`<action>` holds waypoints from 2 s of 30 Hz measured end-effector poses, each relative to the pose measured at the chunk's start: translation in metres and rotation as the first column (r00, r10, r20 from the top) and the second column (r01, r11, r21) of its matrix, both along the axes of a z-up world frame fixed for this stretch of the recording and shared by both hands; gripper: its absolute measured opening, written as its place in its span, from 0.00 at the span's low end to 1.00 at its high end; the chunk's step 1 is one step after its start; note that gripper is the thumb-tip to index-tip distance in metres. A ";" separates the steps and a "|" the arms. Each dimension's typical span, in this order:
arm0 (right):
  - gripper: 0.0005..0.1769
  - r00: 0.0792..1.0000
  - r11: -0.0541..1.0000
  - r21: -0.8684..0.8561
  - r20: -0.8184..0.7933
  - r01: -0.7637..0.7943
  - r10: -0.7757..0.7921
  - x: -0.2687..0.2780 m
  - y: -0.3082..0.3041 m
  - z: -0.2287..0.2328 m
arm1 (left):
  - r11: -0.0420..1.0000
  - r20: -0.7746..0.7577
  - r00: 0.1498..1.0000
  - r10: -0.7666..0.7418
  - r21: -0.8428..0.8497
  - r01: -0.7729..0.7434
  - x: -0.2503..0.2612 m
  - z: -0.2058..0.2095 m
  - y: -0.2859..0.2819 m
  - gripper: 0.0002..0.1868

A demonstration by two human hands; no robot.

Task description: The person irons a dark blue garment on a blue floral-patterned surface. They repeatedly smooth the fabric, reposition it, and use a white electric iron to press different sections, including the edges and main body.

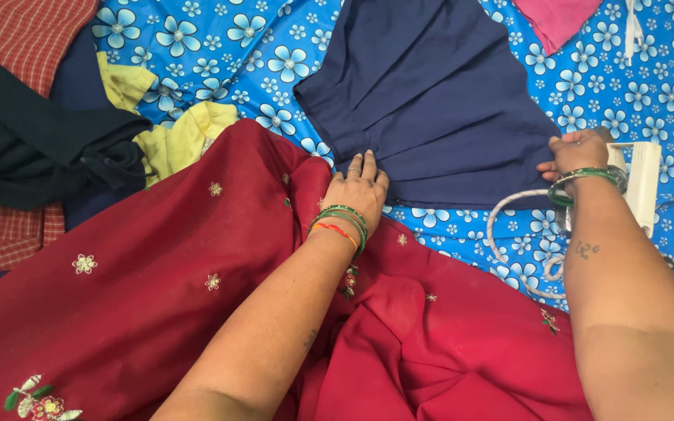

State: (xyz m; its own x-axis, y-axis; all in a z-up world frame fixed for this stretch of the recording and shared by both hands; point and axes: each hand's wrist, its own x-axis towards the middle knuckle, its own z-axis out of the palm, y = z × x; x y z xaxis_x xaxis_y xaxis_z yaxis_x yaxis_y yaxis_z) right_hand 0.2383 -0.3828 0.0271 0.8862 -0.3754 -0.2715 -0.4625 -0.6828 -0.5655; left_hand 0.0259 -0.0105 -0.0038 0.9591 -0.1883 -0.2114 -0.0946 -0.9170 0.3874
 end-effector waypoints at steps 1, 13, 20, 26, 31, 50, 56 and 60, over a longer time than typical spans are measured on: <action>0.12 1.000 1.000 0.018 -0.020 0.000 0.001 -0.002 -0.004 0.002 | 1.000 -0.008 1.000 -0.005 0.001 0.005 0.000 0.001 0.000 0.24; 0.14 0.915 0.694 -0.647 -0.015 -0.316 0.402 0.006 -0.078 -0.012 | 1.000 -0.022 1.000 -0.009 -0.006 0.008 0.001 0.004 0.001 0.22; 0.23 0.786 0.508 -0.833 0.157 -0.220 0.598 -0.045 -0.123 0.066 | 1.000 0.057 0.998 0.013 -0.024 -0.011 -0.003 0.006 0.001 0.21; 0.21 0.966 0.913 -0.350 0.072 -0.208 0.248 -0.073 -0.128 0.055 | 1.000 0.002 1.000 -0.005 0.004 0.005 -0.010 0.029 0.006 0.17; 0.13 0.968 0.978 0.064 0.172 -0.198 0.185 -0.077 -0.082 0.085 | 0.986 0.291 0.957 0.015 0.155 -0.063 -0.007 0.014 0.002 0.20; 0.23 0.722 0.646 -0.410 -0.046 -0.644 0.690 -0.111 0.082 0.057 | 1.000 0.097 0.995 -0.012 0.020 0.010 -0.007 0.008 0.000 0.18; 0.22 0.945 0.903 -0.331 0.081 -0.275 0.318 -0.094 0.020 0.061 | 1.000 0.082 0.997 -0.008 0.004 0.008 -0.008 0.010 0.000 0.18; 0.19 0.952 0.953 -0.170 0.136 -0.250 0.274 -0.107 0.010 0.074 | 1.000 0.095 0.995 -0.007 0.007 0.006 -0.008 0.009 0.000 0.17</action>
